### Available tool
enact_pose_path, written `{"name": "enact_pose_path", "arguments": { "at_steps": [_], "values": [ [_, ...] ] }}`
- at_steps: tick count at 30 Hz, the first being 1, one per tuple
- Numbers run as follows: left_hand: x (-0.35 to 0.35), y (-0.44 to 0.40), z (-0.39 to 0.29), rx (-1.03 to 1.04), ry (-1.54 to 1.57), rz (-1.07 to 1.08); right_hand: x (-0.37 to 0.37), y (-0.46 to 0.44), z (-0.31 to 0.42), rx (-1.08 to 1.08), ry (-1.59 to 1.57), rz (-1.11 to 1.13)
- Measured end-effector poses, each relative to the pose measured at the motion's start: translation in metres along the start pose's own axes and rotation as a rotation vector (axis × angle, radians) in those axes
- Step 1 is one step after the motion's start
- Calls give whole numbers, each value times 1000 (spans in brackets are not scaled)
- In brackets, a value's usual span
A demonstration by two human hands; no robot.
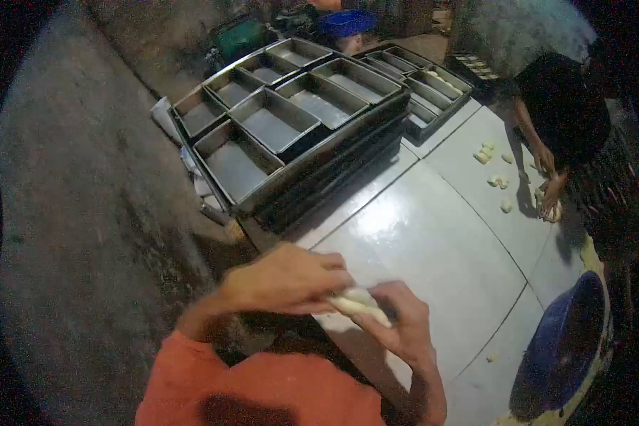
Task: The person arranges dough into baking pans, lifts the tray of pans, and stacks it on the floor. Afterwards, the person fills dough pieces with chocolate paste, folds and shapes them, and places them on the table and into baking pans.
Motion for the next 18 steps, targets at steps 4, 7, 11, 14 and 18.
{"name": "enact_pose_path", "arguments": {
  "at_steps": [4, 7, 11, 14, 18],
  "values": [
    [-133, 52, 64, -155, -184, -86, 53, -104, 106, -338, 92, -147],
    [-190, 83, 127, -201, -243, -160, 97, -175, 137, -446, 166, -180],
    [-165, 95, 230, -273, -218, -10, 171, -233, 92, -213, 463, 135],
    [-124, 104, 283, -435, -325, 355, 184, -235, 78, -139, 544, 241],
    [-121, 99, 278, -184, -238, 175, 187, -242, 73, -186, 605, 304]
  ]
}}
Point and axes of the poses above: each hand's wrist, its own y-axis away from the middle knuckle, its own x-axis out of the palm, z = x × y, the point moved 9 cm from there along -y, towards the middle knuckle, and after that the axes turned 8 degrees about -y, right-handed, at the moved point
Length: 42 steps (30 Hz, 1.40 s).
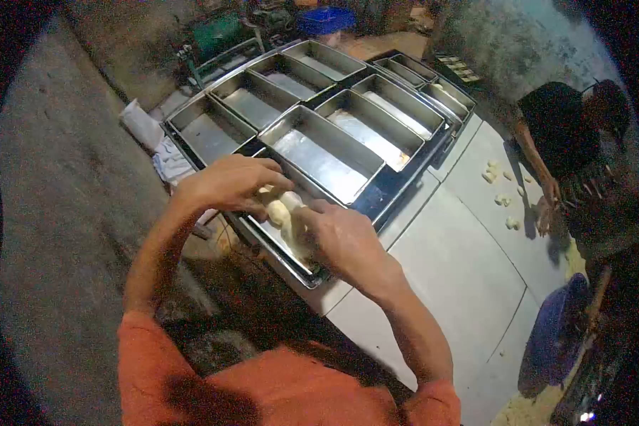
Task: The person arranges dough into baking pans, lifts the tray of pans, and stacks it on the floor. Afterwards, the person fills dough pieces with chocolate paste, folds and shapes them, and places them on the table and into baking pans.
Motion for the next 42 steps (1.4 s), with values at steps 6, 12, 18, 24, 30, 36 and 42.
{"name": "enact_pose_path", "arguments": {
  "at_steps": [6, 12, 18, 24, 30, 36, 42],
  "values": [
    [-46, 23, -2, 34, 60, -180, -54, 0, 2, -30, -90, -259],
    [-51, 62, 107, -563, -15, -141, -64, -62, -38, 64, -170, -91],
    [10, 41, 148, -470, -289, 271, 32, -135, -64, 12, -62, 344],
    [24, 26, 187, -465, -472, 50, 12, -130, -52, 205, 25, 424],
    [-38, 61, 120, -515, 114, -373, -50, -61, -32, -291, 20, -360],
    [-77, 120, -56, -429, -21, -1264, -130, 147, -70, -80, -169, -945],
    [27, -24, -225, 34, 756, -526, -67, 398, -146, 567, -288, -1146]
  ]
}}
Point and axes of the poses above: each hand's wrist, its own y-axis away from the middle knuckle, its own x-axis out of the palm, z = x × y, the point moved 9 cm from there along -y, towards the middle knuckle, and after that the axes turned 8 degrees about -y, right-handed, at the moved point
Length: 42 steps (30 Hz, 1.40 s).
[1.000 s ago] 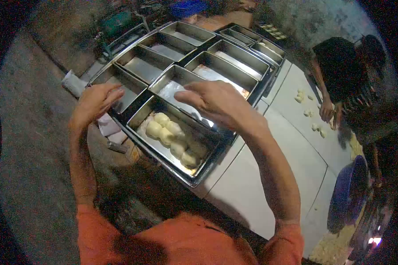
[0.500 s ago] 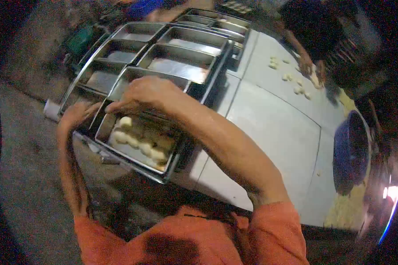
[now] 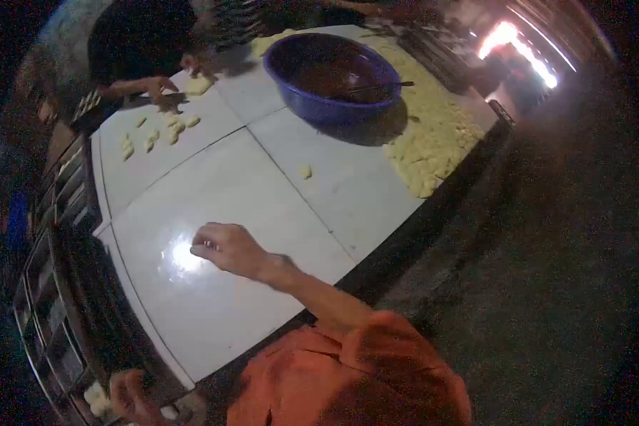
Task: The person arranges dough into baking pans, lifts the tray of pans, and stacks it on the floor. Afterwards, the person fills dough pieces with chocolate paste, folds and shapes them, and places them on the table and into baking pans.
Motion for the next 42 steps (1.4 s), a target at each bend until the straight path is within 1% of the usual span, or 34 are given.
{"name": "enact_pose_path", "arguments": {
  "at_steps": [1, 2, 3, 4, 5, 6, 7, 8, 9, 10, 11, 14, 16, 17, 19, 21, 23, 24, 25, 26, 27, 28, 29, 30, 31, 32, 33, 34, 35, 37, 38, 39, 41, 42],
  "values": [
    [55, -6, 14, -284, -78, 261, -41, 18, -24, 110, 24, -71],
    [112, -17, -3, -218, -10, 331, -84, 39, -53, 225, 42, -146],
    [175, -26, -21, -157, 57, 405, -131, 62, -75, 254, 125, -243],
    [233, -25, -32, -190, 126, 547, -173, 95, -102, 408, 95, -383],
    [287, -20, -46, -226, 189, 692, -218, 125, -106, 351, 206, -557],
    [343, -15, -68, -237, 317, 789, -267, 157, -125, 419, 273, -676],
    [397, -5, -90, -251, 444, 884, -314, 183, -118, 486, 422, -796],
    [446, 6, -115, -292, 510, 1000, -356, 218, -131, 374, 434, -949],
    [492, 20, -141, -347, 574, 1113, -394, 241, -129, 440, 454, -1058],
    [535, 30, -162, -331, 611, 1124, -428, 263, -131, 538, 494, -1114],
    [568, 39, -179, -315, 650, 1126, -453, 273, -123, 546, 559, -1134],
    [660, 54, -226, -302, 700, 1119, -512, 291, -137, 604, 547, -1190],
    [698, 47, -239, -424, 757, 895, -532, 282, -142, 774, 629, -1098],
    [719, 46, -251, -428, 741, 906, -537, 277, -148, 789, 617, -1104],
    [744, 32, -272, -391, 756, 774, -539, 251, -152, 753, 809, -1000],
    [746, 23, -290, -438, 689, 785, -540, 240, -152, 780, 778, -1014],
    [747, 23, -289, -484, 629, 795, -539, 237, -160, 802, 616, -1023],
    [749, 26, -284, -554, 712, 798, -537, 243, -171, 909, 501, -1039],
    [754, 30, -275, -626, 793, 796, -537, 246, -179, 911, 499, -1034],
    [769, 38, -251, -601, 880, 733, -535, 254, -190, 719, 275, -1169],
    [764, 37, -250, -613, 874, 723, -535, 255, -190, 528, 48, -1279],
    [763, 39, -252, -598, 804, 799, -531, 261, -192, 625, 59, -1280],
    [763, 42, -253, -581, 733, 876, -531, 259, -191, 631, 52, -1268],
    [767, 42, -251, -536, 779, 864, -531, 258, -188, 730, 222, -1203],
    [771, 39, -249, -539, 778, 858, -533, 254, -183, 816, 395, -1133],
    [775, 36, -253, -488, 733, 864, -531, 246, -172, 971, 463, -1063],
    [779, 32, -258, -441, 689, 870, -530, 248, -181, 1054, 459, -1044],
    [782, 31, -263, -443, 692, 867, -531, 238, -174, 911, 583, -1041],
    [778, 21, -276, -300, 553, 809, -529, 227, -166, 763, 700, -1032],
    [769, 8, -302, -21, 272, 679, -528, 223, -173, 764, 708, -1033],
    [770, 6, -306, 17, 195, 634, -529, 221, -175, 769, 716, -1040],
    [773, 5, -307, 18, 194, 633, -531, 219, -174, 768, 715, -1041],
    [785, 6, -308, -30, 232, 688, -532, 222, -184, 793, 458, -1084],
    [785, 7, -307, -138, 337, 702, -529, 224, -183, 698, 348, -1135]
  ]
}}
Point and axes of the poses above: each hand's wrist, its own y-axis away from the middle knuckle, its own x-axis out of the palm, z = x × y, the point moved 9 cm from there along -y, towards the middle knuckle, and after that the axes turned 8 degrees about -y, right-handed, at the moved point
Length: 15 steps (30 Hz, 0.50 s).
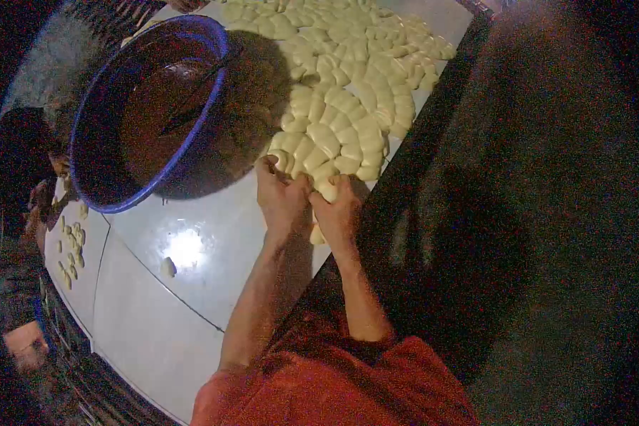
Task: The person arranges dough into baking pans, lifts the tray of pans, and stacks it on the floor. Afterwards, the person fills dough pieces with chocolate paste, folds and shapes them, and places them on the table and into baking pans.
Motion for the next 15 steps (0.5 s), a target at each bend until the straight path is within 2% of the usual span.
{"name": "enact_pose_path", "arguments": {
  "at_steps": [1, 3, 4, 7, 8, 10, 11, 13, 15],
  "values": [
    [-1, 1, 9, 0, 2, -5, -3, 3, -4, -4, 0, 4],
    [6, 1, 38, -89, 384, 104, 19, 20, -32, 391, -735, 226],
    [-2, 4, 42, -38, 488, 98, 21, 32, -30, 433, -910, 216],
    [-49, 39, 45, -169, 542, 118, 29, 72, -5, 520, -890, 412],
    [-64, 43, 67, -73, 501, 87, 32, 85, 4, 531, -888, 438],
    [-119, 68, 57, -125, 525, 60, 56, 119, 31, 587, -964, 647],
    [-145, 81, 52, -173, 560, 62, 60, 130, 69, 178, -980, 819],
    [-211, 96, 50, -71, 628, -62, 104, 167, 58, 624, -883, 877],
    [-279, 113, 67, -107, 531, -174, 141, 199, 89, 650, -841, 977]
  ]
}}
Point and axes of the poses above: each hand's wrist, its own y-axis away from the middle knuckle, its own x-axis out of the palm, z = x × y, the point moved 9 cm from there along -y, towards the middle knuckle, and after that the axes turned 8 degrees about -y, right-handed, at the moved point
